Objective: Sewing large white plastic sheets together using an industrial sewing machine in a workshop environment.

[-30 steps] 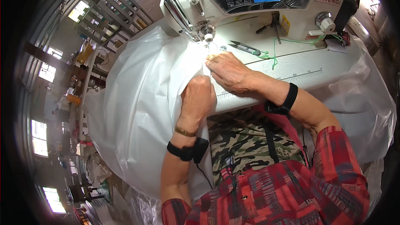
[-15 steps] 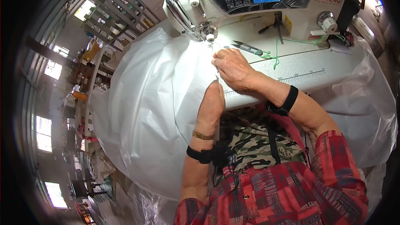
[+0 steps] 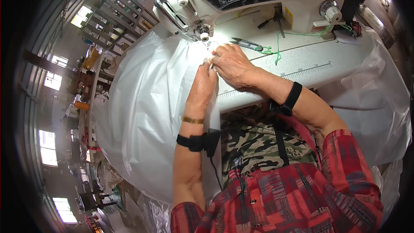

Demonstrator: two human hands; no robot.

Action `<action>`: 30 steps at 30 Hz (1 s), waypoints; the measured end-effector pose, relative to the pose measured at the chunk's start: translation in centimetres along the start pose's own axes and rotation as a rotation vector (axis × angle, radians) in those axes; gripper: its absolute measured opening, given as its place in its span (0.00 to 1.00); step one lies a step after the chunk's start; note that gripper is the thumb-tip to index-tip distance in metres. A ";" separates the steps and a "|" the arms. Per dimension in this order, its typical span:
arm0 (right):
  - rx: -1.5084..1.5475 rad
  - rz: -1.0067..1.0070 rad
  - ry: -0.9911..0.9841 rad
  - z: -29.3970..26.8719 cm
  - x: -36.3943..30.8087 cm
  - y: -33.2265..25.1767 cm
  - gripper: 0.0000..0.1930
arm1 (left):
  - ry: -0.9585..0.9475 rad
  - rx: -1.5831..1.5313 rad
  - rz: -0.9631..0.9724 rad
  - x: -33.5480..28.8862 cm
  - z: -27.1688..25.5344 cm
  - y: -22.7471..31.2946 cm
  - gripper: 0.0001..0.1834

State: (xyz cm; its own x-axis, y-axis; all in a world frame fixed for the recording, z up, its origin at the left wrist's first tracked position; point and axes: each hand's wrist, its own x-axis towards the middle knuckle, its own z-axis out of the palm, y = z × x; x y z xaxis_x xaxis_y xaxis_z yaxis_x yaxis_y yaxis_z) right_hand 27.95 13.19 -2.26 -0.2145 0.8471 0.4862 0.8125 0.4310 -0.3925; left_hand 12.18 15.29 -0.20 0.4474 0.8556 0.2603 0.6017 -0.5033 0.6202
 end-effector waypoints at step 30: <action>-0.197 -0.086 -0.007 -0.6 -0.1 -1.3 0.15 | 0.196 0.067 0.025 5.2 -1.3 -5.5 0.33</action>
State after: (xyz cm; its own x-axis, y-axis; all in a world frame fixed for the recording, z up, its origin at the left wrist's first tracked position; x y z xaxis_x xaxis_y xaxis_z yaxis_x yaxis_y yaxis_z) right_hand 27.24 12.41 -1.34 -0.2908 0.8121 0.5059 0.8812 0.4333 -0.1889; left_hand 10.30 22.65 -1.30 0.3295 0.8467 0.4177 0.6374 -0.5259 0.5632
